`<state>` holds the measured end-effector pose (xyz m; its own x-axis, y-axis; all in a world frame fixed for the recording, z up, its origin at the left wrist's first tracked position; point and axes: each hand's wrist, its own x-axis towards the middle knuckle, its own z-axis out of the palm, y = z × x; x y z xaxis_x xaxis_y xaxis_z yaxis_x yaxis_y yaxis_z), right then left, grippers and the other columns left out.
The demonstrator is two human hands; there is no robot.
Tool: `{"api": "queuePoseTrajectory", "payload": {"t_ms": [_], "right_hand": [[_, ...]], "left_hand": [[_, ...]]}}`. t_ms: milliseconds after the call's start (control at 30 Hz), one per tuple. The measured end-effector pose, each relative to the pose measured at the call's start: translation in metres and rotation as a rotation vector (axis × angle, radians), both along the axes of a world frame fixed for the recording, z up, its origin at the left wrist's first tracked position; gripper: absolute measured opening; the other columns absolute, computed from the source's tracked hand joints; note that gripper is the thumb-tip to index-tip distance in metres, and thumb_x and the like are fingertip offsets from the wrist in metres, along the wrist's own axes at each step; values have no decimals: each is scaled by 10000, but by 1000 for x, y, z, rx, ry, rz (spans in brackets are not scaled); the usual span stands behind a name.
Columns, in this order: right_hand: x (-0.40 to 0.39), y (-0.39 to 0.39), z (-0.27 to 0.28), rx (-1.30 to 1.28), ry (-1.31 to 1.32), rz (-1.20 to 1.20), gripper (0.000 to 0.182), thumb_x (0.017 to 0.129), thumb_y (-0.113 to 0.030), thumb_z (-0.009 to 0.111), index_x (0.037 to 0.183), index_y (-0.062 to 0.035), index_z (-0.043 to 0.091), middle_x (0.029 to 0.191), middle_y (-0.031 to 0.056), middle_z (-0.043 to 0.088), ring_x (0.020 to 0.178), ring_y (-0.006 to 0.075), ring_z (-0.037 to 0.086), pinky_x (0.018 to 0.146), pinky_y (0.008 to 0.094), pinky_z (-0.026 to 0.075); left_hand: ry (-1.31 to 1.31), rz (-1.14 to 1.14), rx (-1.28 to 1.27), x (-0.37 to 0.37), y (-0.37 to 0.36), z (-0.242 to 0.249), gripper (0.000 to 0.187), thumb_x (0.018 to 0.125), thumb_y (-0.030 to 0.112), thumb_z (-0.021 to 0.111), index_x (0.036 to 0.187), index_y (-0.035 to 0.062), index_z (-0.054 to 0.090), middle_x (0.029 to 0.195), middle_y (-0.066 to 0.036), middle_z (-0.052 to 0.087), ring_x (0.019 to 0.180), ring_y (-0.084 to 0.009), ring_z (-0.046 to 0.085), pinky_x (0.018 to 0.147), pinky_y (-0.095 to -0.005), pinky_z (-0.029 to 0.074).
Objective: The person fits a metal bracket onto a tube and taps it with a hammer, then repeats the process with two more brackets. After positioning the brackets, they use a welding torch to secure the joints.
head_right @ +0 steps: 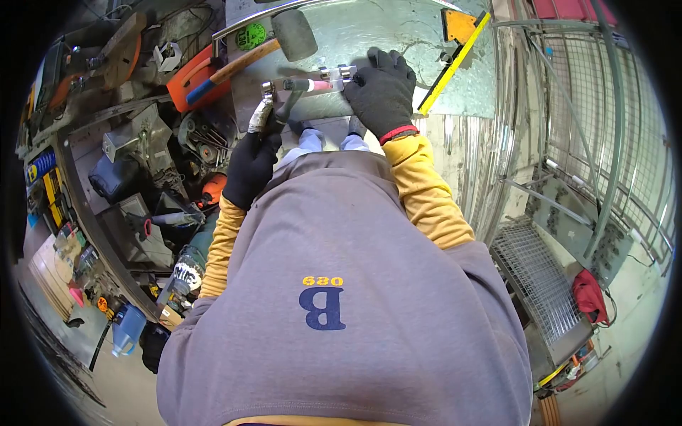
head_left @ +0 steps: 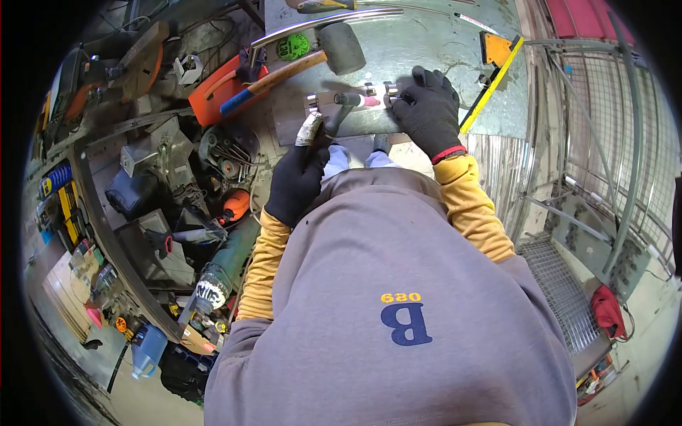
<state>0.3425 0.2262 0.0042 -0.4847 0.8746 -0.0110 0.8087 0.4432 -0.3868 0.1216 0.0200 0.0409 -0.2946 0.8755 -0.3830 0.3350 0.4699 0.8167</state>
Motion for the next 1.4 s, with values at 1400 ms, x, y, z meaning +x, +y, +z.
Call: {"api": "queuePoseTrajectory", "payload": {"t_ms": [1400], "right_hand": [[-1, 4, 5, -30, -27, 20, 344, 861, -406, 772, 1024, -116, 859, 1482, 98, 635, 1405, 380, 510, 1199, 528, 321]], "left_hand": [[130, 106, 312, 39, -6, -54, 641, 1014, 171, 713, 1621, 187, 508, 1086, -231, 756, 891, -438, 740, 758, -480, 585]]}}
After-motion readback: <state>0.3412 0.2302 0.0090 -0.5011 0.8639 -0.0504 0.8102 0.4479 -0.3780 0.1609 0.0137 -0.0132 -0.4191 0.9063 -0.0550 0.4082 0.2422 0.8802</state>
